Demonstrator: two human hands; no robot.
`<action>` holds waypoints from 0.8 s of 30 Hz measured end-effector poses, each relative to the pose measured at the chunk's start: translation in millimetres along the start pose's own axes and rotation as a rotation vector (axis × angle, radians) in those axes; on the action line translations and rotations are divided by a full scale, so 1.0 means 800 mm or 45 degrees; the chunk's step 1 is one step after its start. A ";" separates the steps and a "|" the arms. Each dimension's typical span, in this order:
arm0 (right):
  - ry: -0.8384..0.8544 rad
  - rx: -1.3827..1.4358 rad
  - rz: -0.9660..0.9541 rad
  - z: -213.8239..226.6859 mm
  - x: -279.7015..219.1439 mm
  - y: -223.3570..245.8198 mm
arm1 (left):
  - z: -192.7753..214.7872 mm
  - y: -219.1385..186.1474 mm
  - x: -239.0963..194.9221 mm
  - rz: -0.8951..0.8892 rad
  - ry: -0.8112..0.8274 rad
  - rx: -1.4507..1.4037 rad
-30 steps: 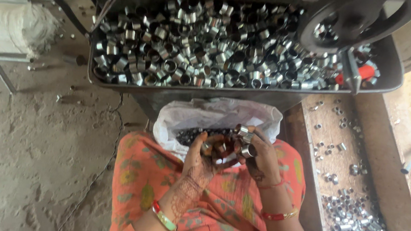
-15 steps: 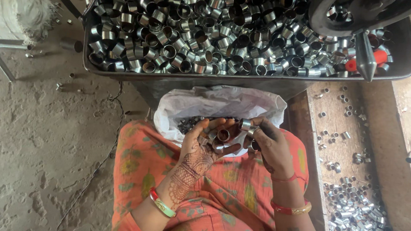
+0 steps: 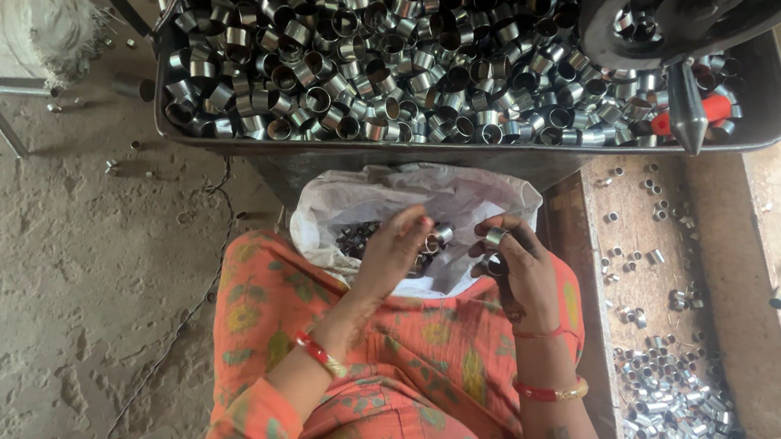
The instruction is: The person picks up small metal cylinders from a machine tray and places them into a white bag on their lap, occasionally holding multiple parts together.
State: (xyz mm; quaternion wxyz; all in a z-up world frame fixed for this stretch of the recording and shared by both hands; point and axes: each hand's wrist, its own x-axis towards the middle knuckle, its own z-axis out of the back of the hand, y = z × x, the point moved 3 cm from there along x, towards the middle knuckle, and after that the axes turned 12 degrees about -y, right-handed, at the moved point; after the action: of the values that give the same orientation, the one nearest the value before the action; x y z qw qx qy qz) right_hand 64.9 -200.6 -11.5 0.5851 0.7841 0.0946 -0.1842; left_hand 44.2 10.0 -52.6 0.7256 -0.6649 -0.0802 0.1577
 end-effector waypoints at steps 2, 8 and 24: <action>-0.088 0.051 -0.060 0.008 0.012 -0.015 | -0.004 0.015 0.004 0.092 -0.018 -0.053; -0.058 -0.512 0.390 -0.022 -0.006 -0.053 | -0.016 0.051 -0.038 0.899 0.117 -0.673; 0.308 -1.175 0.817 -0.055 -0.050 -0.041 | 0.000 -0.002 -0.069 0.901 0.534 -0.715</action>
State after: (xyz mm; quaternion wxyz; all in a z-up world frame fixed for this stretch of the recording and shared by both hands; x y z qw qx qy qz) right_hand 24.3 -146.0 -13.7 0.8783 0.4524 -0.0111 0.1540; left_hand -7.5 -8.9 -46.0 0.4210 -0.8385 0.2588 0.2296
